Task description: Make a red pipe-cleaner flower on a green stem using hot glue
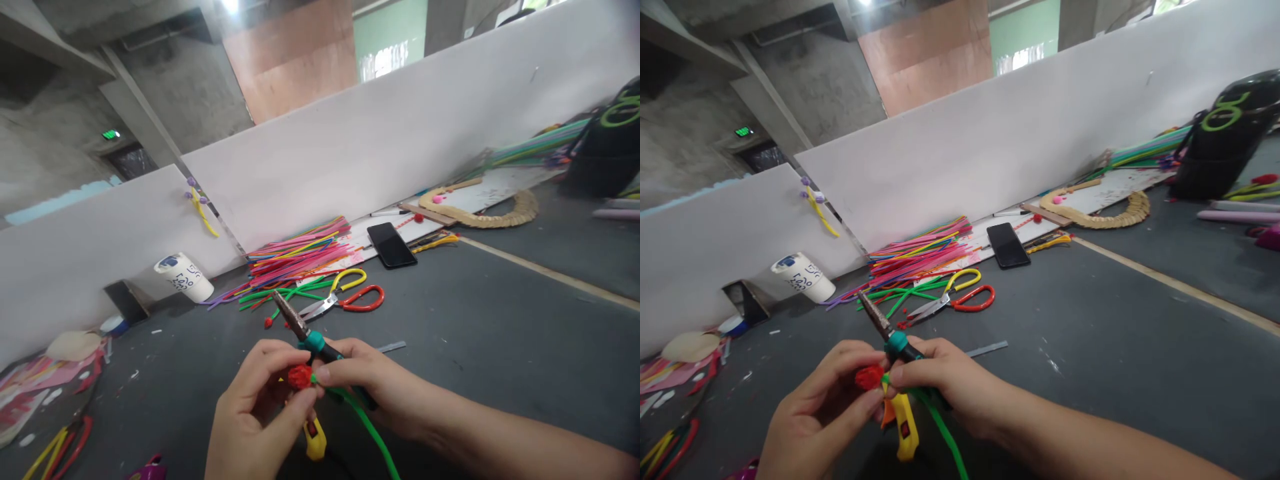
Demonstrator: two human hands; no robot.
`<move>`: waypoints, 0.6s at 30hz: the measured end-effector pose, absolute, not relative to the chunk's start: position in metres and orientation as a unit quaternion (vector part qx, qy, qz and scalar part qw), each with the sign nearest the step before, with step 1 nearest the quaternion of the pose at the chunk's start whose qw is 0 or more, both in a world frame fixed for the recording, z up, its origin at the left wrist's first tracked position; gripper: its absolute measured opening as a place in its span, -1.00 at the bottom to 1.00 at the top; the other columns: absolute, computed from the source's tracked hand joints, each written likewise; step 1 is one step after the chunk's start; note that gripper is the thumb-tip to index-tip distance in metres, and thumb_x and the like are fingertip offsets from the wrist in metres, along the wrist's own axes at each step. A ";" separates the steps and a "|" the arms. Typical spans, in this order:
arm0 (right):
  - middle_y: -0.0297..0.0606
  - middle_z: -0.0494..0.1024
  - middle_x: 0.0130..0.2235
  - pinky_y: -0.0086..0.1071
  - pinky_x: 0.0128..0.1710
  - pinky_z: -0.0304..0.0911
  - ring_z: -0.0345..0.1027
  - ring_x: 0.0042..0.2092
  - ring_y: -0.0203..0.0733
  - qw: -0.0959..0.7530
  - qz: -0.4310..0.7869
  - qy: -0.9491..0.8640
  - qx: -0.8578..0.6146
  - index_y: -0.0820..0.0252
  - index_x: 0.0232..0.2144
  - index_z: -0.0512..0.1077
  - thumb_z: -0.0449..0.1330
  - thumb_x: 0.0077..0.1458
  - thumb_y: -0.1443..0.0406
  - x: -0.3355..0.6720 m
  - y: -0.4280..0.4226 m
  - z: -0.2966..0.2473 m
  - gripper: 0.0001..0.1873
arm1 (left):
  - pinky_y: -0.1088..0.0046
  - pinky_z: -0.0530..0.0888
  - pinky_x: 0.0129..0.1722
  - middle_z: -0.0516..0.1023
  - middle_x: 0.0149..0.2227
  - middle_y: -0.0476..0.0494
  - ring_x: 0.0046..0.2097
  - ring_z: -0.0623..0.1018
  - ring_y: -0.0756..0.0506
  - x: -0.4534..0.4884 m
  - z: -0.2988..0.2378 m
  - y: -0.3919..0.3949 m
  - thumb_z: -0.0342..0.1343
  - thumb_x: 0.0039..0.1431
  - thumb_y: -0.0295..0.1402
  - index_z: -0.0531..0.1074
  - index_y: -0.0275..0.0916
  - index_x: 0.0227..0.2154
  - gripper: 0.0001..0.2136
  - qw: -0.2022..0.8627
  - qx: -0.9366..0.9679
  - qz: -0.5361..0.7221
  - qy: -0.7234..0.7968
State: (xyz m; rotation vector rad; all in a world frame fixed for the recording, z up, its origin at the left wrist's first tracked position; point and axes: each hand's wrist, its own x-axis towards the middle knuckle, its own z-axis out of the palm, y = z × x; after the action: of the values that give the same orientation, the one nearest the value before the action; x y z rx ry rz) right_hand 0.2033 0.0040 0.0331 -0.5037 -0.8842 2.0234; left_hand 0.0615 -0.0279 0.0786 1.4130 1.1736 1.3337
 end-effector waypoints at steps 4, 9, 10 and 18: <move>-0.31 0.48 -0.54 -0.37 -0.30 0.22 0.35 -0.46 -0.29 0.402 0.837 -0.314 -0.198 0.30 -0.59 0.45 0.31 -0.25 0.29 0.202 0.005 0.031 -0.84 | 0.58 0.54 -0.47 0.63 -0.34 -0.06 -0.42 0.59 -0.03 0.062 0.076 -0.028 0.30 -0.11 -0.44 0.62 -0.12 -0.35 -0.81 0.440 0.540 0.535 0.478; -0.27 0.50 -0.57 -0.34 -0.29 0.24 0.39 -0.46 -0.25 0.388 0.847 -0.306 -0.194 0.34 -0.63 0.47 0.30 -0.29 0.30 0.201 0.008 0.027 -0.84 | 0.62 0.51 -0.51 0.62 -0.43 -0.01 -0.52 0.56 0.02 0.058 0.071 -0.027 0.30 -0.08 -0.44 0.64 -0.10 -0.37 -0.83 0.470 0.552 0.523 0.449; -0.26 0.50 -0.57 -0.35 -0.29 0.24 0.39 -0.46 -0.26 0.388 0.846 -0.309 -0.196 0.34 -0.64 0.48 0.30 -0.29 0.31 0.201 0.009 0.026 -0.85 | 0.63 0.51 -0.51 0.61 -0.42 0.01 -0.51 0.56 0.02 0.057 0.070 -0.026 0.30 -0.08 -0.45 0.64 -0.08 -0.37 -0.83 0.464 0.556 0.525 0.447; -0.34 0.51 -0.56 -0.43 -0.32 0.19 0.34 -0.47 -0.33 0.388 0.836 -0.322 -0.214 0.30 -0.64 0.50 0.29 -0.28 0.34 0.202 0.009 0.030 -0.92 | 0.61 0.51 -0.49 0.56 -0.44 0.03 -0.50 0.55 0.02 0.055 0.071 -0.025 0.27 -0.06 -0.46 0.64 -0.06 -0.44 -0.86 0.385 0.611 0.517 0.460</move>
State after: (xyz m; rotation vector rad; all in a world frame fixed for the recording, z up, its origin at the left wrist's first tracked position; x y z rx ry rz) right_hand 0.2025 0.0091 0.0296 -0.5454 -0.8190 2.1274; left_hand 0.0555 -0.0252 0.0713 1.5560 1.1711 1.3159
